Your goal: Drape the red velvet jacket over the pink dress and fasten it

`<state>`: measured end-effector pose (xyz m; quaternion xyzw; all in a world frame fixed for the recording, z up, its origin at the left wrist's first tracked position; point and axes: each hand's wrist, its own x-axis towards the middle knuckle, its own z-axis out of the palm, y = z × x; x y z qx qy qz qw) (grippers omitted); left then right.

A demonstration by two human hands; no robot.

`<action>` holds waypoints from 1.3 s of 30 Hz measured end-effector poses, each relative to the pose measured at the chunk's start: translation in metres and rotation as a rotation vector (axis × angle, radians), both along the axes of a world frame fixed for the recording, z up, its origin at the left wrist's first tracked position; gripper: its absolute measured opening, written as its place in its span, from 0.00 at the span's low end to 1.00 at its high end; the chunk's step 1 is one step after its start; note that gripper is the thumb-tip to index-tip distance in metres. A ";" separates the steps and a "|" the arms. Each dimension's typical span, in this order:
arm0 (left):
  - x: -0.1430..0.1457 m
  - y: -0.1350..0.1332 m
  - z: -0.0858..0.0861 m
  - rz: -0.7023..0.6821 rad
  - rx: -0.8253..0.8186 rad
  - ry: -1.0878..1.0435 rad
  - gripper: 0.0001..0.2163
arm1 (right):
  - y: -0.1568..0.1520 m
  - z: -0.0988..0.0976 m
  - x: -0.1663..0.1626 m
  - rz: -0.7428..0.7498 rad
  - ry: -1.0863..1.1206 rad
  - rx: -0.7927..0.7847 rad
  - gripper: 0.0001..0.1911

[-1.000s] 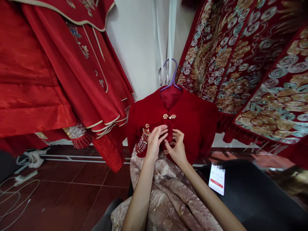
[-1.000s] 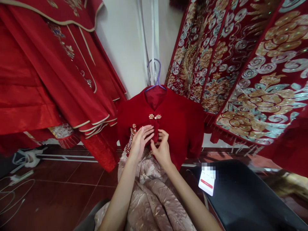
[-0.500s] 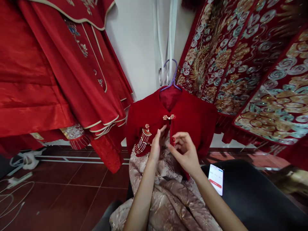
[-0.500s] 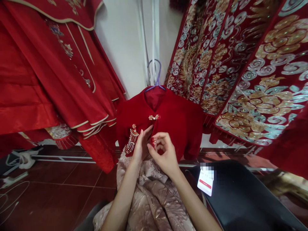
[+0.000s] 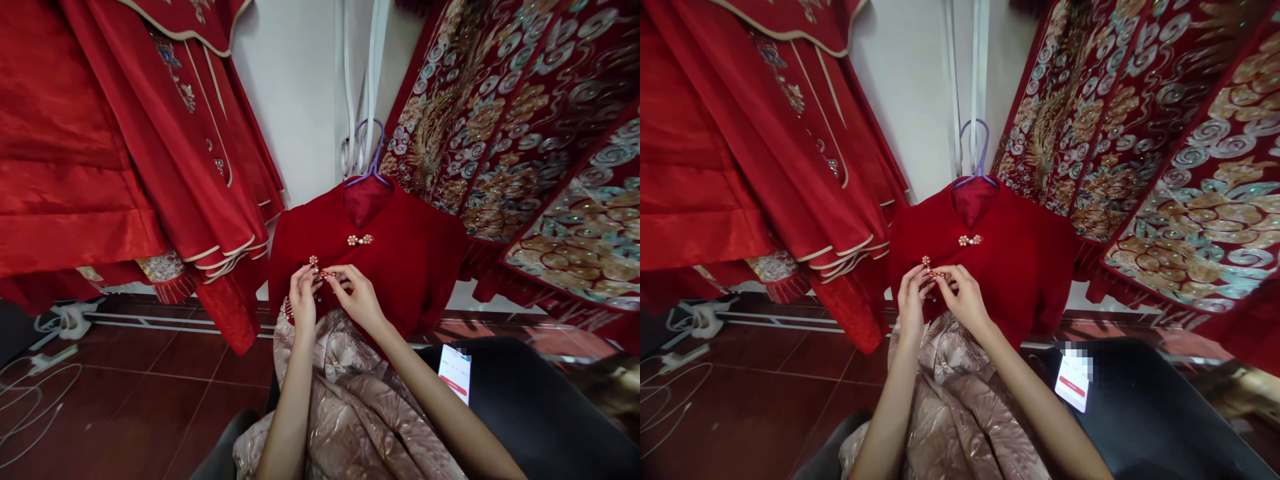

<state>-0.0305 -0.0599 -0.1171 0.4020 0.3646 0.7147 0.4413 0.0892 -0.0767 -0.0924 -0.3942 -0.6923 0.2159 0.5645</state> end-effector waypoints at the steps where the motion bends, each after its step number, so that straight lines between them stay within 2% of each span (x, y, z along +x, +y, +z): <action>1: 0.001 0.000 0.000 -0.003 0.004 -0.012 0.11 | 0.005 -0.001 0.000 -0.012 -0.018 0.013 0.11; 8: 0.003 0.002 -0.003 0.012 0.040 0.011 0.11 | 0.017 -0.006 0.002 -0.067 -0.062 0.051 0.10; 20: 0.004 0.007 0.005 0.073 0.065 0.157 0.10 | 0.023 -0.002 0.000 -0.056 -0.095 0.077 0.10; 28: -0.002 0.016 0.002 0.061 0.063 0.227 0.11 | 0.029 -0.003 -0.002 -0.084 -0.083 0.102 0.10; 33: -0.011 0.017 0.007 0.041 0.029 0.302 0.09 | 0.032 -0.004 -0.005 -0.118 -0.086 0.113 0.10; 36: -0.014 0.019 0.010 0.004 0.058 0.338 0.09 | 0.033 -0.002 -0.006 -0.130 -0.075 0.114 0.09; 39: -0.016 0.017 0.007 -0.007 0.107 0.333 0.10 | 0.031 -0.004 -0.002 -0.079 -0.005 0.050 0.11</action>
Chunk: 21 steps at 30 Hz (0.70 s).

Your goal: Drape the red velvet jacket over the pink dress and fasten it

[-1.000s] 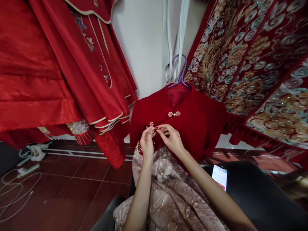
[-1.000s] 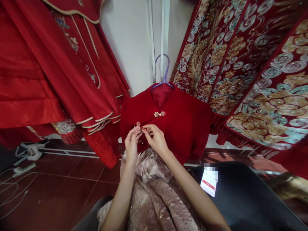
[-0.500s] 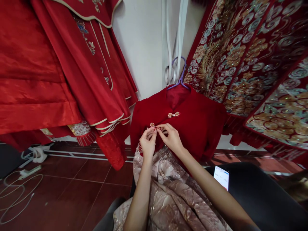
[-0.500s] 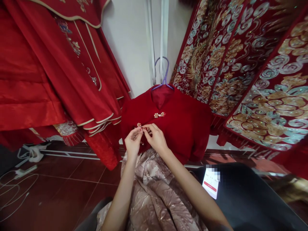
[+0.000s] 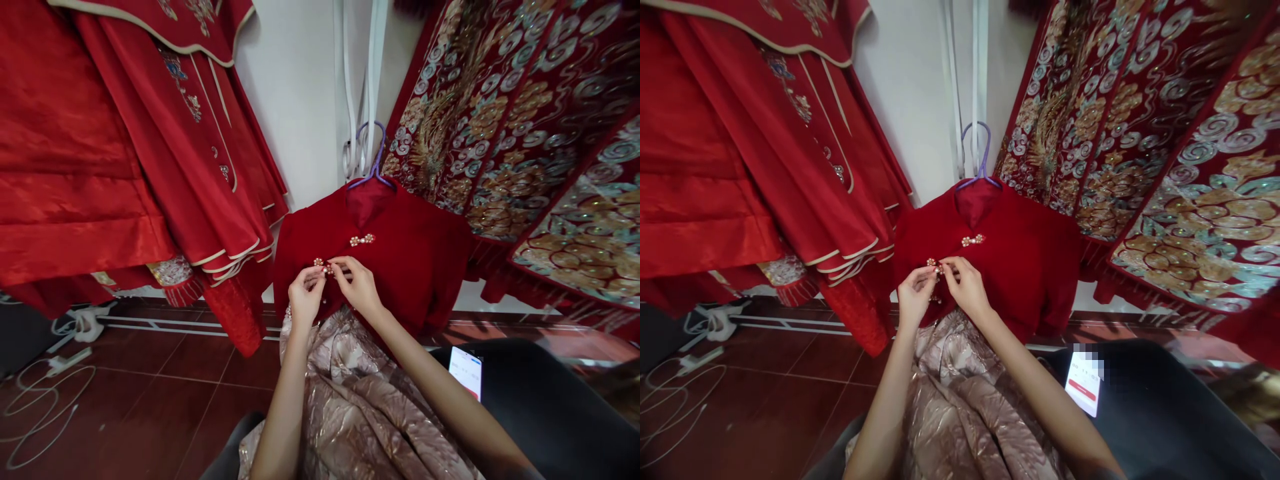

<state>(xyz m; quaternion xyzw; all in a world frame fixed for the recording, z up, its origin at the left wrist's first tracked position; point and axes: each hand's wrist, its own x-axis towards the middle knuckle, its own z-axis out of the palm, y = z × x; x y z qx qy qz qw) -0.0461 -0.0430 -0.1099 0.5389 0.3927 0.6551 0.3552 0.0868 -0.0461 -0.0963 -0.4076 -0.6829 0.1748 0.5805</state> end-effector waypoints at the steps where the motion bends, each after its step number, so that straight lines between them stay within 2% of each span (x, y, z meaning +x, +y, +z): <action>1: 0.000 -0.003 -0.003 0.003 0.010 -0.006 0.10 | -0.003 -0.002 0.003 0.028 0.034 -0.038 0.11; 4: 0.000 -0.017 -0.022 0.053 -0.004 0.006 0.10 | -0.017 -0.012 0.017 0.070 0.090 -0.144 0.11; 8: 0.002 -0.038 -0.058 0.160 -0.086 0.077 0.06 | -0.043 -0.031 0.040 -0.008 -0.006 -0.239 0.10; 11: 0.005 -0.046 -0.077 0.142 -0.143 0.045 0.08 | -0.056 -0.046 0.047 -0.025 -0.082 -0.307 0.09; 16: 0.009 -0.046 -0.081 0.070 -0.171 0.008 0.13 | -0.056 -0.062 0.039 -0.017 -0.056 -0.352 0.12; 21: 0.008 -0.046 -0.079 0.013 -0.188 0.002 0.16 | -0.057 -0.064 0.028 0.041 -0.026 -0.355 0.07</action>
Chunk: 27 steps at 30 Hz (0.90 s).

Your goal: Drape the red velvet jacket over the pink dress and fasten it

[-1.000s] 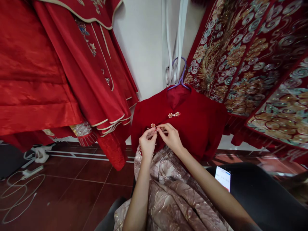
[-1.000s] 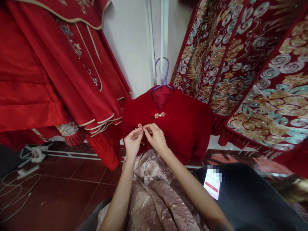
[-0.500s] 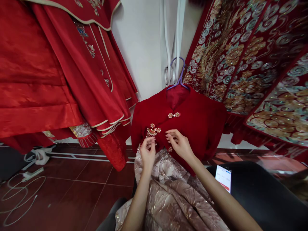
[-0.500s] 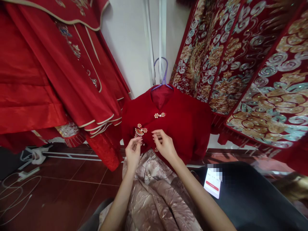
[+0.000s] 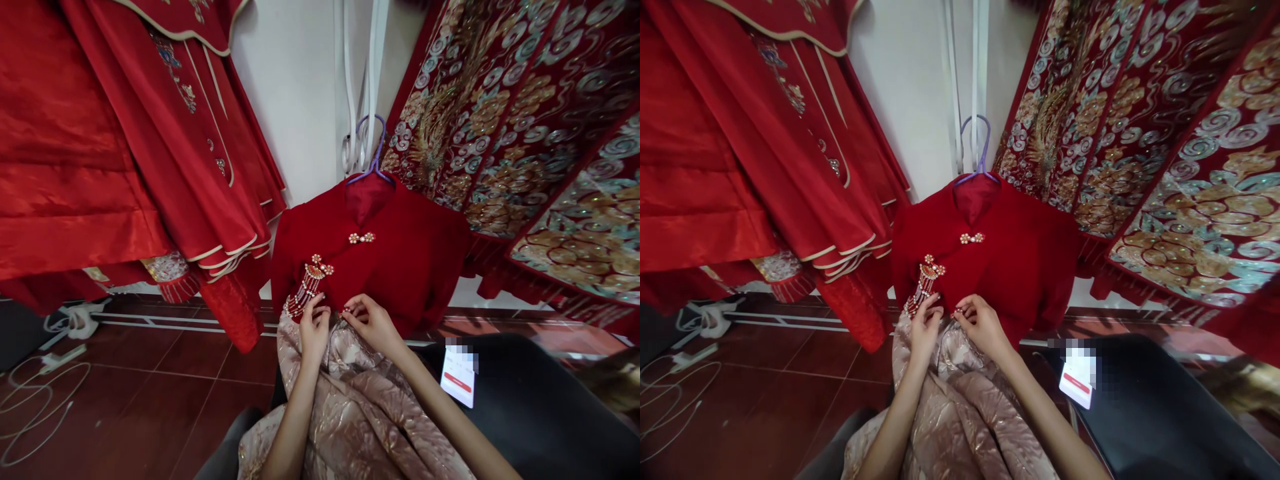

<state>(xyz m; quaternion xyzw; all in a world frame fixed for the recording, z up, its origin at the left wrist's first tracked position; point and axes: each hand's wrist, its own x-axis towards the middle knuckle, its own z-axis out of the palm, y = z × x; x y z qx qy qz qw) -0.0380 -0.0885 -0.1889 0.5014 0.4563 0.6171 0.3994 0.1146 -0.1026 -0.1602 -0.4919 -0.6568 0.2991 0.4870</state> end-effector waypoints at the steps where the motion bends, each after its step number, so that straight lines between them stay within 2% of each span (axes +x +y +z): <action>1: 0.000 0.001 -0.001 -0.004 -0.006 -0.004 0.16 | -0.001 0.001 -0.002 0.013 0.007 0.003 0.07; 7: -0.003 0.005 -0.005 0.042 -0.015 -0.106 0.13 | -0.001 0.012 -0.014 0.113 -0.013 0.104 0.06; 14: -0.005 0.005 0.004 0.067 -0.059 -0.190 0.13 | 0.032 0.011 -0.023 0.097 -0.083 0.173 0.10; 19: -0.005 0.012 0.004 0.097 -0.063 -0.176 0.14 | 0.037 0.006 -0.025 0.051 -0.159 0.207 0.11; 27: -0.010 0.018 0.008 0.102 -0.021 -0.035 0.09 | 0.036 -0.005 -0.033 -0.012 -0.093 0.233 0.09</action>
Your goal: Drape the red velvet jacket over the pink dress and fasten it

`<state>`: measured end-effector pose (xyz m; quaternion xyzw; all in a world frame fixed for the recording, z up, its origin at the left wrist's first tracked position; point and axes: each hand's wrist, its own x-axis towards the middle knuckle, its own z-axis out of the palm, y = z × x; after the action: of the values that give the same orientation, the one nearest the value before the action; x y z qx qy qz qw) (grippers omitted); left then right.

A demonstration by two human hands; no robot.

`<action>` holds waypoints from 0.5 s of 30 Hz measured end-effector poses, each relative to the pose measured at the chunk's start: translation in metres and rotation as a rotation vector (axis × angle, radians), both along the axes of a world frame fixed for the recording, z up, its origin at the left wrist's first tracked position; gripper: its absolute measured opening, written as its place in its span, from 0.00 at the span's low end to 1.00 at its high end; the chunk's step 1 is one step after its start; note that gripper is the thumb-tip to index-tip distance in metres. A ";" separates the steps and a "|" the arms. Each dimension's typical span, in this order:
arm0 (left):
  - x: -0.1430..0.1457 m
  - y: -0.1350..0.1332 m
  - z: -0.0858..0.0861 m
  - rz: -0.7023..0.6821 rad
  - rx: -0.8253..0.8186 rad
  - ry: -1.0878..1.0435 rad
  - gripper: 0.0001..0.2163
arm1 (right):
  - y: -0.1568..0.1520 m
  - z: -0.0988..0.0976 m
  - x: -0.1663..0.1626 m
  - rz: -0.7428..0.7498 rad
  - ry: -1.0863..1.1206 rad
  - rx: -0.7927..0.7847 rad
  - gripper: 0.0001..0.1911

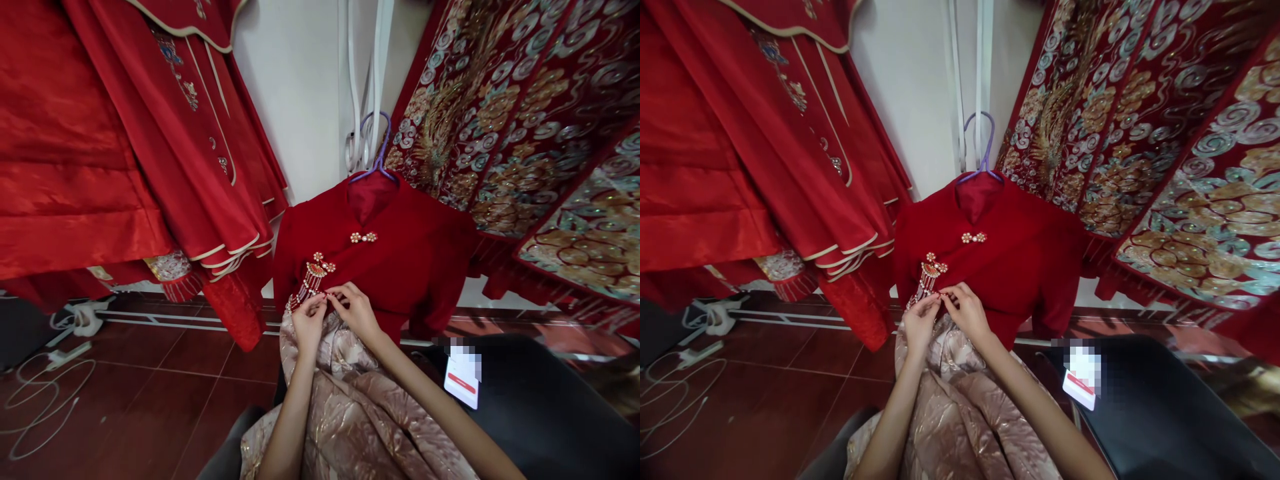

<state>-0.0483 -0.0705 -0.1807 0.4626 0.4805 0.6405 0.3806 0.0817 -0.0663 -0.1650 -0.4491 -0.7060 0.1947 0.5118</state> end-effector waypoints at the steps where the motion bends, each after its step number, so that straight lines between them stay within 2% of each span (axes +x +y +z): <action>1: -0.001 0.001 0.002 -0.008 -0.002 0.020 0.09 | 0.001 -0.001 -0.001 -0.010 0.004 0.001 0.09; 6: -0.003 0.003 0.002 -0.056 0.031 0.087 0.08 | 0.005 0.003 -0.004 -0.052 0.011 -0.016 0.08; 8: -0.001 0.001 -0.002 -0.046 0.070 0.096 0.09 | 0.002 0.007 -0.003 -0.025 0.012 -0.029 0.09; 11: -0.001 -0.003 -0.009 0.056 0.118 0.128 0.10 | -0.010 0.013 0.007 0.025 0.054 -0.063 0.11; 15: -0.011 -0.004 -0.016 0.231 0.123 0.091 0.09 | -0.030 0.014 0.030 -0.038 0.106 -0.108 0.12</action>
<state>-0.0595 -0.0745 -0.1969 0.4553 0.5072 0.6866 0.2530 0.1120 -0.0967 -0.1513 -0.4786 -0.6578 0.2464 0.5268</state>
